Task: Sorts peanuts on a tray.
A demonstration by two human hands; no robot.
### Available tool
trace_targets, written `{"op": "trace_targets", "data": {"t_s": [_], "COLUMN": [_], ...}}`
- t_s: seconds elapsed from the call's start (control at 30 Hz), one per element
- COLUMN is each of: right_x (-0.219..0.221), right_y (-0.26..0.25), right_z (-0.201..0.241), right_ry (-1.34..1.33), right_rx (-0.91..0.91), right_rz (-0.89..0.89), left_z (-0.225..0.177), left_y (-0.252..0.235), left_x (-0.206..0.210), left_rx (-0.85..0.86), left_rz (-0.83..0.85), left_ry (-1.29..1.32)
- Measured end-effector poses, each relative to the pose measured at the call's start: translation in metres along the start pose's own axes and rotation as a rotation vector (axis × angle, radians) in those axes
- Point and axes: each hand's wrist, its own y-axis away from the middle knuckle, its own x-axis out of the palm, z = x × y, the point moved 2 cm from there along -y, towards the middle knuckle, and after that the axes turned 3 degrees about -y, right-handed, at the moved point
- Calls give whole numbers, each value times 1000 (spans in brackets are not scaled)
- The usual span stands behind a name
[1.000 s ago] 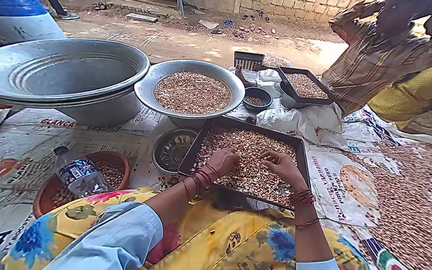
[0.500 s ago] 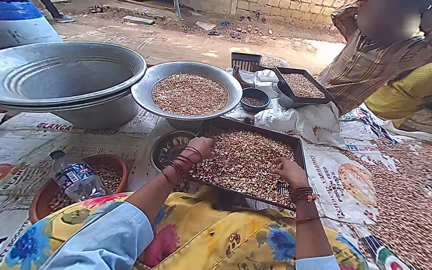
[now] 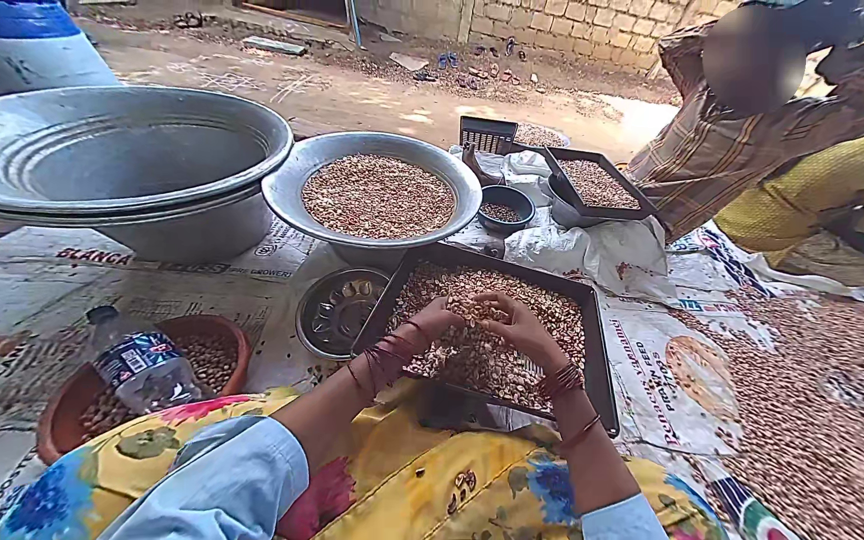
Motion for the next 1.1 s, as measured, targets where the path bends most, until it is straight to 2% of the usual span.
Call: {"op": "trace_targets", "data": {"t_s": [0.07,0.13,0.23,0.43,0.6,0.77,0.87,0.97,1.1], "right_x": [-19,-38,-48,-37,-41,-43,-43,-42,-39], "right_y": [-6,-15,-30,-41,-41,-35,-24,-11,-4], "right_z": [5,4,-12,-28,-35,-30,-15,-3,7], "right_ry": [109,401,634,698,682,644,581,510,572], "right_rx": [63,228,398,414,391,379,304,221,265], "right_rz": [-158,-283,-286,-290,-298,-245,-186,-151,-136], "left_z": [-18,-39,-58,-67,-63,-40,-21,-7,1], "left_y": [5,14,21,27,23,12,5,0,-8], "left_x": [-13,-26,-42,-59,-54,-34,-18,-7,1], "left_rx": [102,194,307,450,410,325,278,257,199], "left_rz": [-7,-29,-57,-193,-218,-78,-1,29,50], "left_ry": [28,-108,-321,-460,-690,-952,-1082,-1133,-1162]}}
